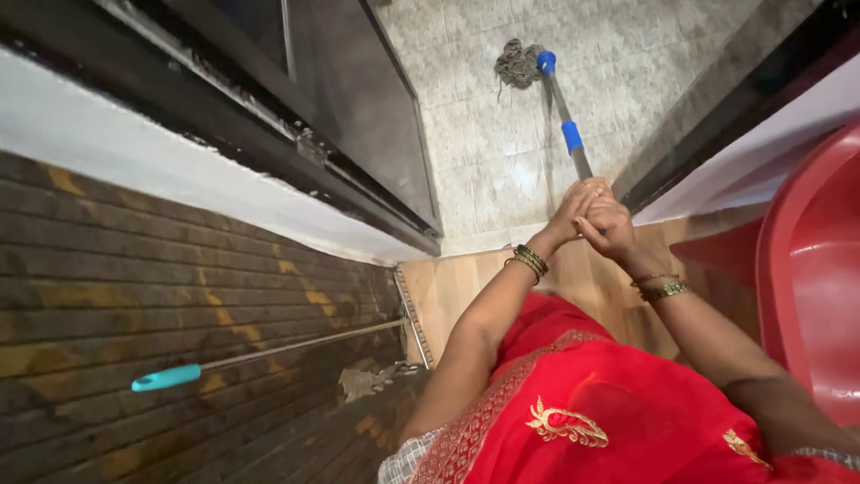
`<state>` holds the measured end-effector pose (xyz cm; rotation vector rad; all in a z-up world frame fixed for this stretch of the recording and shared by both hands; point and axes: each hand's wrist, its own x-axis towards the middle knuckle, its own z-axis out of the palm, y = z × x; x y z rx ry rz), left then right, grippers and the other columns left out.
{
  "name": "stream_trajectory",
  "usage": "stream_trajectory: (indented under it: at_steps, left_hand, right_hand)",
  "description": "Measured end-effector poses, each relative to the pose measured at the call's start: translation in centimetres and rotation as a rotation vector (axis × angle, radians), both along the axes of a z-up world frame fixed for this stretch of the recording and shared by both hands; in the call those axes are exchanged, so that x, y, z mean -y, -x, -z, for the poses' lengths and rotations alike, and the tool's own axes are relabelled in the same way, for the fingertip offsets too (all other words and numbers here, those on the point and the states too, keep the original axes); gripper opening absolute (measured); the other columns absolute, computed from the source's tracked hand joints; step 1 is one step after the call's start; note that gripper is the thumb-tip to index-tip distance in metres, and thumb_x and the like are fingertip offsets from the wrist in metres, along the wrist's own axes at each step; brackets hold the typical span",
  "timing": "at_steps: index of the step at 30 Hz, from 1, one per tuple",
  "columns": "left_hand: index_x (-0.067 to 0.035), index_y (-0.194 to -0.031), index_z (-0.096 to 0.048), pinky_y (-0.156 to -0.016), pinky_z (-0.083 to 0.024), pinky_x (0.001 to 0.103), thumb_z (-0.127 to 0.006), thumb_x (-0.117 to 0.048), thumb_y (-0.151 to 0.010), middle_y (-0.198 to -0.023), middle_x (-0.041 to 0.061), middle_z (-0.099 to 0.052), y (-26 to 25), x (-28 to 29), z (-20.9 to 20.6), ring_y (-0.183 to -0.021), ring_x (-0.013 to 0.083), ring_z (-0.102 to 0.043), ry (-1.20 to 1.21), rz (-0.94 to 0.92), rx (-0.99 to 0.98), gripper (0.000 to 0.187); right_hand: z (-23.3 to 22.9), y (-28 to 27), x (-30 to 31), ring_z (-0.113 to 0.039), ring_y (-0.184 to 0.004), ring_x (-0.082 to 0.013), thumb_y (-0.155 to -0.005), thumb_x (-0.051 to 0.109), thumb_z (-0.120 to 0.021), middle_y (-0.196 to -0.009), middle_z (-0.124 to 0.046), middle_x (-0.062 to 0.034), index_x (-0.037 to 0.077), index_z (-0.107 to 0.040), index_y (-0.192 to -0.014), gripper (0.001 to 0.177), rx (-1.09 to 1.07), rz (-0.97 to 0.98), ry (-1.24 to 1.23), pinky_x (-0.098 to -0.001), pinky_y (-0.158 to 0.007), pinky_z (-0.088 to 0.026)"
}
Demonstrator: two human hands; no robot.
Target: The person mops a tiled floor using a string mop with a blue handle. They move the mop back and forth in a repetitive motion, cleaning the area near a metal shutter and a red plastic chair.
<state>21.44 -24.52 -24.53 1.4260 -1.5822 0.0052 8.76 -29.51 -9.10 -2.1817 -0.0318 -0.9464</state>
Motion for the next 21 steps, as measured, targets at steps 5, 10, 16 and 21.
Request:
stream_trajectory:
  at_steps: [5,10,16,21]
  left_hand:
    - [-0.006,-0.120,-0.068,-0.124,-0.035,0.049,-0.050,-0.023,-0.104,-0.126,0.015,-0.068,4.5,0.6,0.1,-0.126,0.0304,-0.058,-0.183,0.140,-0.339,0.029]
    - [-0.010,-0.109,-0.072,-0.109,-0.043,0.047,-0.049,-0.023,-0.100,-0.105,0.007,-0.074,10.2,-3.2,-2.5,-0.107,0.0279,-0.067,-0.168,0.257,-0.155,0.027]
    - [-0.010,-0.083,-0.071,-0.078,-0.048,0.044,-0.051,-0.026,-0.099,-0.079,0.009,-0.070,13.4,-12.2,-14.1,-0.080,0.0294,-0.067,-0.204,0.241,-0.253,0.030]
    - [-0.008,-0.081,-0.068,-0.072,-0.048,0.043,-0.053,-0.030,-0.099,-0.076,0.015,-0.066,14.9,-20.0,-21.5,-0.075,0.0324,-0.064,-0.325,0.334,-0.366,0.032]
  right_hand:
    - [-2.5,6.4,-3.5,-0.059,-0.072,-0.0315,-0.094,0.001,-0.065,-0.074,-0.056,-0.0170,-0.004,-0.054,-0.071,0.026,-0.229,0.197,-0.145,-0.0394,-0.085,-0.051]
    - [-5.8,10.5,-9.4,-0.049,-0.065,-0.0248,-0.095,-0.002,-0.054,-0.067,-0.047,-0.0119,-0.004,-0.048,-0.067,0.029,0.034,0.284,-0.378,-0.0365,-0.073,-0.044]
    - [-12.3,12.7,-17.9,-0.046,-0.056,-0.0208,-0.096,-0.003,-0.050,-0.062,-0.044,-0.0083,-0.003,-0.046,-0.066,0.030,0.191,0.319,-0.391,-0.0335,-0.065,-0.042]
    - [-17.4,14.9,-23.0,-0.048,-0.057,-0.0238,-0.083,0.000,-0.058,-0.062,-0.047,-0.0103,-0.001,-0.049,-0.065,0.020,0.181,0.130,-0.268,-0.0383,-0.069,-0.046]
